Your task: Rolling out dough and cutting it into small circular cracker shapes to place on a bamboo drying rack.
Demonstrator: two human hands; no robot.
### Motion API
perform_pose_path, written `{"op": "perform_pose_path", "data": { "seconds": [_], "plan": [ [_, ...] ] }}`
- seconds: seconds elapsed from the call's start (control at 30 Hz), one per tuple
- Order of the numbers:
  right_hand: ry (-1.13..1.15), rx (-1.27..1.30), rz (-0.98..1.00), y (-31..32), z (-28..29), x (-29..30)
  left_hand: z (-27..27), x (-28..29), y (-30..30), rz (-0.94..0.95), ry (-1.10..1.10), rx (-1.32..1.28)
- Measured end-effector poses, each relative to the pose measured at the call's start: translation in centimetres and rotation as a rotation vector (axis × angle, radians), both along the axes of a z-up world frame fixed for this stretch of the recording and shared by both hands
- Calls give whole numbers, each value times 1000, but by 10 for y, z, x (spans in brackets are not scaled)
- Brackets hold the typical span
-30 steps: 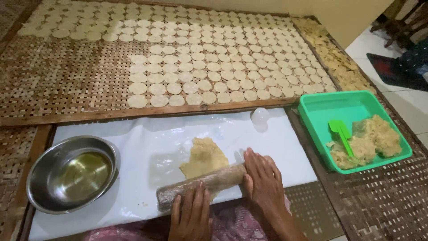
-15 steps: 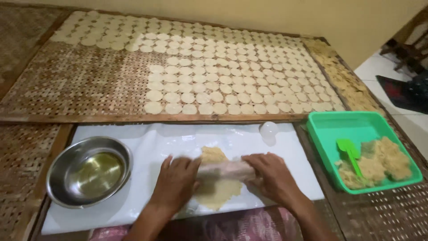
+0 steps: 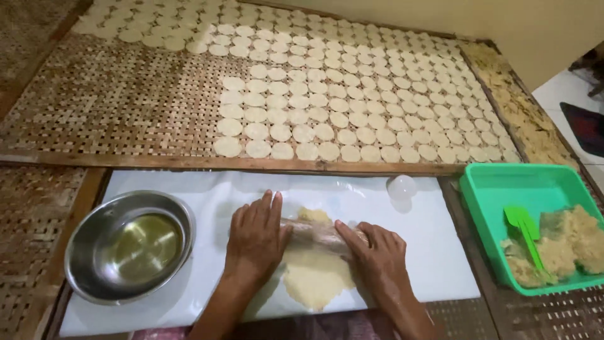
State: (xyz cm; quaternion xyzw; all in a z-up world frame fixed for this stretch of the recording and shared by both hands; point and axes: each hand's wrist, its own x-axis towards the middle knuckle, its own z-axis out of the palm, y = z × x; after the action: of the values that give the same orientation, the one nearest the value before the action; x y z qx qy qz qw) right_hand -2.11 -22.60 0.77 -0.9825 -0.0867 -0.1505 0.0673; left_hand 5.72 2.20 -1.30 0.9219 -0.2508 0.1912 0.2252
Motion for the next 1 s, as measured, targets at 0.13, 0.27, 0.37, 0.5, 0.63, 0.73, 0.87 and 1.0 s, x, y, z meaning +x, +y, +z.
{"op": "perform_pose_path", "data": {
  "seconds": [0.13,0.27,0.37,0.5,0.63,0.73,0.87,1.0],
  "plan": [
    [43,-12,-36,3,-1,-10,-2,-4,5,26,-5,22],
    [173,44,45,-8,6,4,0,6,4,-3,95,105],
    [221,40,42,-14,9,29,22,25,-5,-35,70,79],
    [228,-25,-53,-14,-1,50,22,48,-19,11,-71,116],
    [368,-105,-86,-3,6,49,5,39,-14,21,49,118],
    [401,-129,-101,1,7,52,5,34,-8,15,61,143],
    [372,-136,-104,5,5,47,4,23,-3,36,52,169],
    [351,-133,-104,8,2,40,4,10,3,49,2,160]
  ]
}}
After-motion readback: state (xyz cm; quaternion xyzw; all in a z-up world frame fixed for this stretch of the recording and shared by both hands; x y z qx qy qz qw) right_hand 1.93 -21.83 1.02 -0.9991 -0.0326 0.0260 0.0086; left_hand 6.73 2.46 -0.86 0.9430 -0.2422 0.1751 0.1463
